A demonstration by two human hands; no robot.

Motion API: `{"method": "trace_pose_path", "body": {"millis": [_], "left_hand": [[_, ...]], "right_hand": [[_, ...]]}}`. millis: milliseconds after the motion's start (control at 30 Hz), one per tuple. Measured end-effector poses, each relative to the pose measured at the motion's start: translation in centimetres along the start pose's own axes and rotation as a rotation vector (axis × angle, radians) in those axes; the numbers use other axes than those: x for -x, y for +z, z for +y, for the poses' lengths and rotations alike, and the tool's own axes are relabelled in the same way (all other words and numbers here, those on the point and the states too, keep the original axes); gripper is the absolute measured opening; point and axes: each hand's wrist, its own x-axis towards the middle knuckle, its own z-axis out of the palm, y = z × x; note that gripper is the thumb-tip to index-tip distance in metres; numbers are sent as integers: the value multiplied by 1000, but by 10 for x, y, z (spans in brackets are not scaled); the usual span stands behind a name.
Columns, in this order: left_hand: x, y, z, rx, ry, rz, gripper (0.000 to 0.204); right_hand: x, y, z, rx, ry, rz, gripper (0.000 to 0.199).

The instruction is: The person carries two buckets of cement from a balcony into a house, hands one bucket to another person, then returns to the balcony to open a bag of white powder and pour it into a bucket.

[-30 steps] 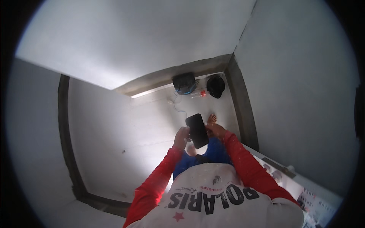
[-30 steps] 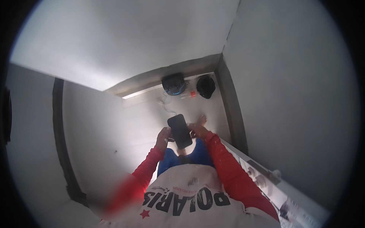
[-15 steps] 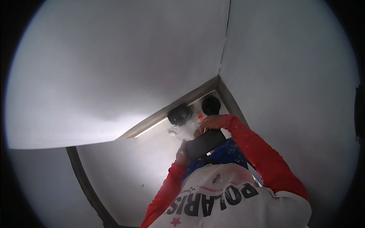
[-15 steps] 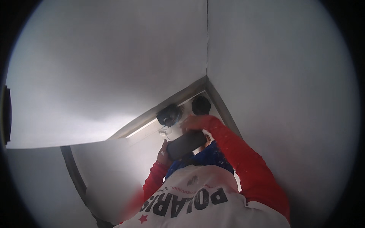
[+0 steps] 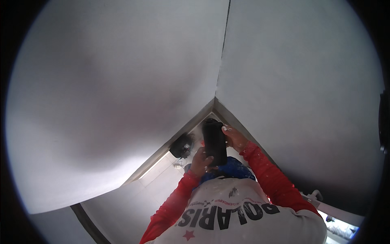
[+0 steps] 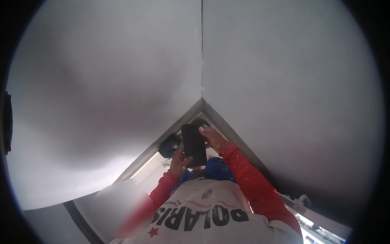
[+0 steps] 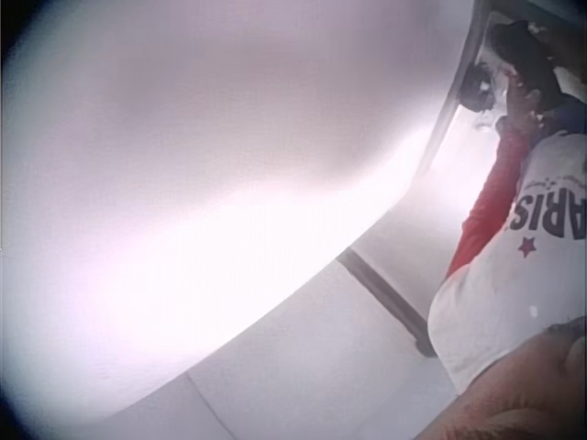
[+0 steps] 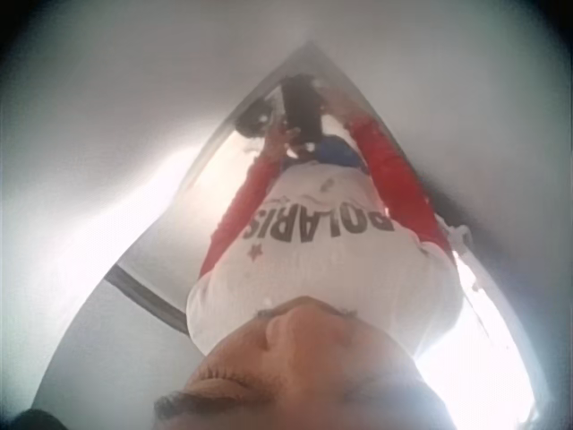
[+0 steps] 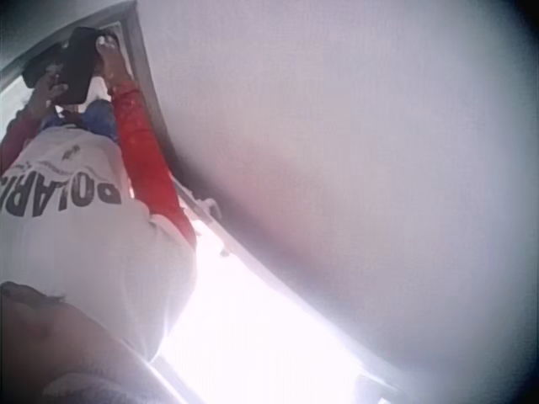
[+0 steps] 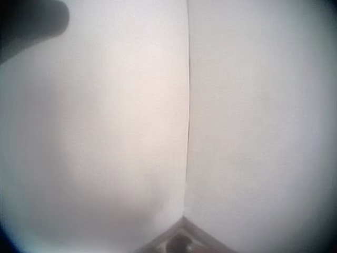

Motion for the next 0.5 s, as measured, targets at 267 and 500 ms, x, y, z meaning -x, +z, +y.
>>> {"method": "trace_pose_path", "body": {"millis": [267,500], "left_hand": [[-13,-7,-6,35,2,-31,42],[-2,-7,1,83,-100,-23,42]], "right_hand": [[-7,-12,21,10,22,133,73],[2,7,7,23,45,123,57]]}}
